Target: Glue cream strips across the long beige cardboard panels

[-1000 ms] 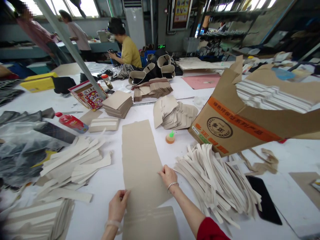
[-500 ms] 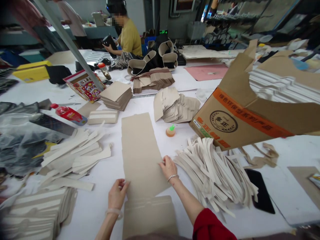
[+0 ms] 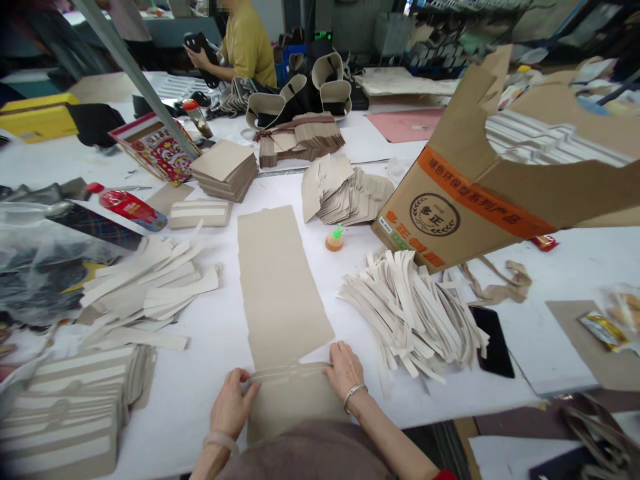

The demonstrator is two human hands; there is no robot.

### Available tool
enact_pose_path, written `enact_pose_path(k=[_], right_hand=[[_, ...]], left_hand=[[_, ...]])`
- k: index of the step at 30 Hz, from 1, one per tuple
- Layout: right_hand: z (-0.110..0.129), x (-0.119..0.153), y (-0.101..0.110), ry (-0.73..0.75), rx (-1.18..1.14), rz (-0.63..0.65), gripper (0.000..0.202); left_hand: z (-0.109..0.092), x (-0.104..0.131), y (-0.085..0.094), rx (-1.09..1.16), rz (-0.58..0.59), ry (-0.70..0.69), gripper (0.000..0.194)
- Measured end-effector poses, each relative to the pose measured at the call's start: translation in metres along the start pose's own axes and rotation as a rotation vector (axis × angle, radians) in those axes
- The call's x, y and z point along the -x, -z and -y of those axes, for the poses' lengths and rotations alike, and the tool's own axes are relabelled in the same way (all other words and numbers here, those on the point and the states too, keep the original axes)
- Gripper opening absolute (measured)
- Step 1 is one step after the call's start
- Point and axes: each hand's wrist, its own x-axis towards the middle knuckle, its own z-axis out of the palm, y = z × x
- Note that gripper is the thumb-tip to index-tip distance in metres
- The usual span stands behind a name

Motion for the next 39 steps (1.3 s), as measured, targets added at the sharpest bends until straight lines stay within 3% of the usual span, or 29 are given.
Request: enact_pose_path(k=[5,8,14,19,24,32,39], right_hand=[[-0.008,0.003,-0.009,-0.035,-0.138,0.026,0.005],[-0.016,0.006,-0.013,-0.033,-0.216,0.058,0.013],[-0.017,-0.004,0.001,0.014,-0.230,-0.017,0.016],[-0.006,-0.032,0.018,0.030,-0.114,-0.028,0.013],[-0.003,-0.049,0.018,0.038,-0.073,-0.064,0.012],[-0.002,-0.049,0.018,0.040,-0.057,-0.118,0.011],[-0.002,-0.050,0.016,0.040,-0.057,-0.139,0.014]], left_hand=[[0.005,0.011,-0.010,0.238,-0.026,0.022,0.018],[0.007,0.021,-0.016,0.332,-0.056,-0.022,0.028],[-0.002,0.031,-0.020,0.420,-0.047,-0.012,0.036],[-0.013,0.024,-0.018,0.356,-0.060,0.050,0.036],[-0.016,0.012,-0.017,0.288,-0.130,0.091,0.030],[-0.016,0.006,-0.021,0.263,-0.098,0.041,0.028],[-0.015,-0.001,-0.021,0.226,-0.061,0.127,0.032]])
